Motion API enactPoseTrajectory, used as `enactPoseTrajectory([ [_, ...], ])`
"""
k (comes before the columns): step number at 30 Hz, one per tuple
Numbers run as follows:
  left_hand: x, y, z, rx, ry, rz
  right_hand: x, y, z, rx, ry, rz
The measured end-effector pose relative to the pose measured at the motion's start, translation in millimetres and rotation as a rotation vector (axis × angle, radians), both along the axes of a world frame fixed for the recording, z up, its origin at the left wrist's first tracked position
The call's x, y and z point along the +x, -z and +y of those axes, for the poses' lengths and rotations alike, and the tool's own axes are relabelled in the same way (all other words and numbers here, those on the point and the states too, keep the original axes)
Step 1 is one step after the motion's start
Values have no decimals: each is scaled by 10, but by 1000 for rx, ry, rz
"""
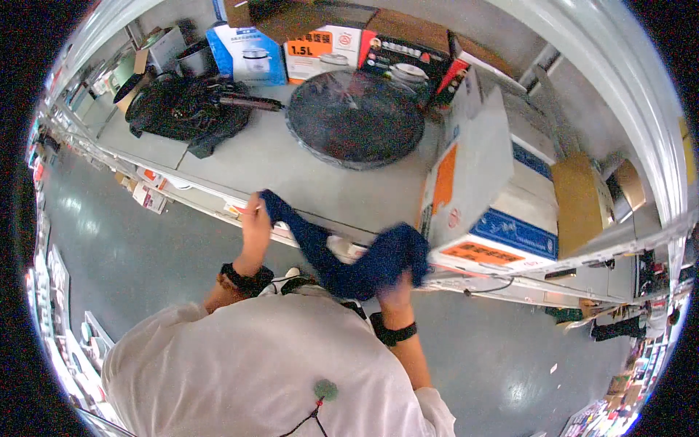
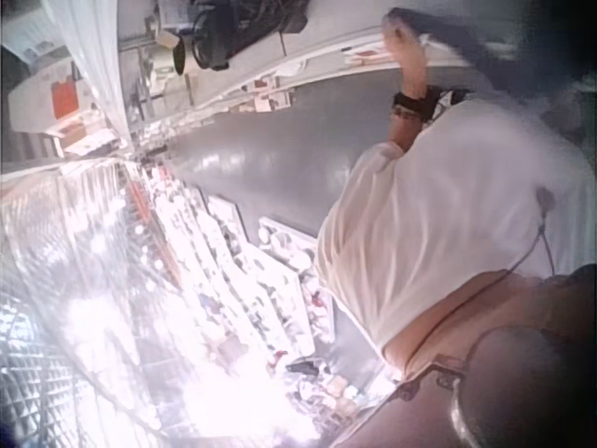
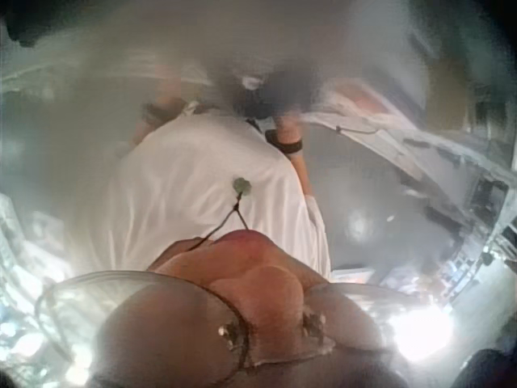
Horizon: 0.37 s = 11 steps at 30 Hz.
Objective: The person wipes various kitchen appliances, boxes, and shelf surfaces with a cloth. They move objects such as rice cookers and pans to wipe the shelving beneath them and handle the items individually to clean their exteriors.
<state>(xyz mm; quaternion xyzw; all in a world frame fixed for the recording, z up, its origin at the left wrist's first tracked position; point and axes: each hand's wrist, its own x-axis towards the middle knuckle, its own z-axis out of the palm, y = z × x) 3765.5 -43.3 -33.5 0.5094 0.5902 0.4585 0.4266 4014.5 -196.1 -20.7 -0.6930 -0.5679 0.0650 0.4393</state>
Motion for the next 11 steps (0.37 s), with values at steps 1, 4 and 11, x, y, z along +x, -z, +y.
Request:
enactPoseTrajectory([
  [1,-201,59,202,60,-1,-208,-70,132,225,-141,19,-17],
  [4,-432,233,702,353,-58,-202,-225,603,841,-227,193,-57],
  [11,-310,377,928,726,416,887,-724,719,1650,-355,409,-698],
])
